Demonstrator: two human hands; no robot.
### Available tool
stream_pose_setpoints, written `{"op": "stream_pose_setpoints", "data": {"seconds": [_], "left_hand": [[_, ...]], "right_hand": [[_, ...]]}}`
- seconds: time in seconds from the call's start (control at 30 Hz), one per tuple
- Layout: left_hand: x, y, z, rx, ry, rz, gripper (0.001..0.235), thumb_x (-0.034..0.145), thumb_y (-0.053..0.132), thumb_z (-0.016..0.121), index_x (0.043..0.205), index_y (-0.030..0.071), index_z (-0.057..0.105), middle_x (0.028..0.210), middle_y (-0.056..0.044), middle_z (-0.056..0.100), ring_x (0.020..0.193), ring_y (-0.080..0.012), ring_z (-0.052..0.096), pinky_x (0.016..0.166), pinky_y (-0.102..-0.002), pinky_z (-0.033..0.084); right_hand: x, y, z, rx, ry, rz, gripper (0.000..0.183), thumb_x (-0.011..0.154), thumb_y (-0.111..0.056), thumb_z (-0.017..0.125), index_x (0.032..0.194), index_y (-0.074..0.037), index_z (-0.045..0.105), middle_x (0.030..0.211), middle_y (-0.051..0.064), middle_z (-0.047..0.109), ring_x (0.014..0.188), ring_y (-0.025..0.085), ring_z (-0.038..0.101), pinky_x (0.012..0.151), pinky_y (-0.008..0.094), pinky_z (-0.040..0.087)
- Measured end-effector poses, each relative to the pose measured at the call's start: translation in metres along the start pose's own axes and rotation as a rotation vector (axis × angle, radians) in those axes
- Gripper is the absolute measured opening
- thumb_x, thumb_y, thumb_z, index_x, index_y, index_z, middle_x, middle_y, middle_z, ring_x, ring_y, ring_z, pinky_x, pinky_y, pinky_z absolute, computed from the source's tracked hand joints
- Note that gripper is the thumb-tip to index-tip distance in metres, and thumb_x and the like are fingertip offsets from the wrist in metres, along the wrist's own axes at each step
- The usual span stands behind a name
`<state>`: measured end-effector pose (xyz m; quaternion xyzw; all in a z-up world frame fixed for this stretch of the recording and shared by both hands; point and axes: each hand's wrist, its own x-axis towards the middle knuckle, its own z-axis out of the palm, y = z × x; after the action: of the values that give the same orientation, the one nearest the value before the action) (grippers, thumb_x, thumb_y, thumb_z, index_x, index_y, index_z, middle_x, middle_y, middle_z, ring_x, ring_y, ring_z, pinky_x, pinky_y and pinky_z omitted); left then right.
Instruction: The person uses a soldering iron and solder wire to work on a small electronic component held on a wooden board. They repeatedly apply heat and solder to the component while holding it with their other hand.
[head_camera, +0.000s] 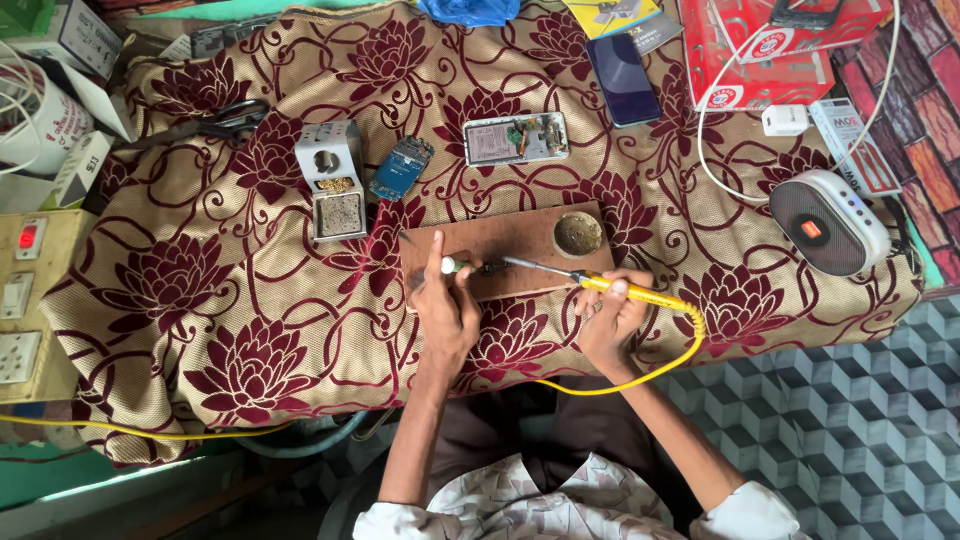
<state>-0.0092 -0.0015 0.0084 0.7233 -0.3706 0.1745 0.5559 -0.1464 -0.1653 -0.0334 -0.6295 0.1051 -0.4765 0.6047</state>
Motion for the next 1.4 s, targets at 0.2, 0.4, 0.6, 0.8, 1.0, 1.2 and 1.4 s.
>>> {"op": "stream_pose_setpoints", "data": {"seconds": [0.2,0.4,0.6,0.8,1.0,1.2,1.4], "left_hand": [[-0.002,0.003,-0.002,0.048,0.008,0.045,0.049,0.107,0.002,0.054,0.153,-0.003,0.037,0.1,-0.011,0.077,0.071,-0.0202,0.07,0.068,-0.032,0.053],[-0.001,0.005,-0.002,0.099,0.038,0.089,0.049,0.108,0.003,0.053,0.154,-0.001,0.035,0.101,-0.009,0.077,0.075,-0.0195,0.07,0.077,-0.036,0.052],[-0.001,0.005,-0.001,0.011,-0.012,-0.055,0.048,0.106,0.004,0.056,0.151,-0.002,0.039,0.103,-0.008,0.078,0.077,-0.0182,0.073,0.074,-0.03,0.054],[-0.003,0.003,-0.002,0.126,0.019,0.087,0.051,0.109,0.007,0.055,0.155,-0.002,0.034,0.105,-0.005,0.077,0.08,-0.0187,0.07,0.087,-0.037,0.046],[-0.012,-0.007,0.001,0.097,-0.056,0.012,0.055,0.107,0.005,0.056,0.155,-0.005,0.031,0.106,-0.009,0.078,0.071,-0.0184,0.066,0.071,-0.032,0.05],[-0.017,-0.013,0.004,0.13,-0.021,0.057,0.058,0.105,0.001,0.058,0.157,-0.004,0.032,0.105,-0.012,0.075,0.077,-0.0216,0.067,0.074,-0.035,0.053],[-0.018,-0.013,0.002,0.095,-0.06,0.043,0.057,0.103,0.0,0.062,0.154,-0.006,0.037,0.088,-0.013,0.068,0.069,-0.0227,0.064,0.065,-0.035,0.051]], "right_hand": [[-0.002,-0.001,0.0,-0.069,-0.048,-0.032,0.019,0.115,-0.021,0.039,0.112,-0.002,0.042,0.078,0.005,0.045,0.064,0.01,0.046,0.059,0.026,0.045],[-0.005,0.003,-0.002,-0.114,-0.05,-0.083,0.02,0.115,-0.021,0.039,0.111,-0.002,0.043,0.075,0.003,0.043,0.063,0.009,0.043,0.059,0.026,0.046],[-0.005,0.001,-0.002,-0.189,-0.059,-0.111,0.02,0.114,-0.021,0.039,0.11,-0.002,0.044,0.073,0.003,0.045,0.06,0.009,0.045,0.057,0.025,0.045],[0.0,-0.002,-0.001,-0.246,-0.055,-0.128,0.019,0.114,-0.018,0.039,0.109,-0.001,0.044,0.072,0.004,0.047,0.059,0.01,0.048,0.056,0.026,0.043],[-0.003,0.001,-0.005,-0.316,-0.069,-0.135,0.019,0.114,-0.018,0.038,0.109,-0.001,0.044,0.07,0.003,0.05,0.058,0.01,0.052,0.056,0.026,0.042],[-0.003,0.004,-0.001,-0.034,0.005,-0.02,0.018,0.116,-0.02,0.037,0.115,-0.003,0.04,0.076,0.004,0.047,0.064,0.01,0.049,0.06,0.024,0.042],[-0.002,0.001,-0.002,-0.111,-0.057,-0.076,0.019,0.116,-0.02,0.038,0.113,-0.002,0.041,0.079,0.005,0.044,0.065,0.011,0.046,0.06,0.026,0.046]]}}
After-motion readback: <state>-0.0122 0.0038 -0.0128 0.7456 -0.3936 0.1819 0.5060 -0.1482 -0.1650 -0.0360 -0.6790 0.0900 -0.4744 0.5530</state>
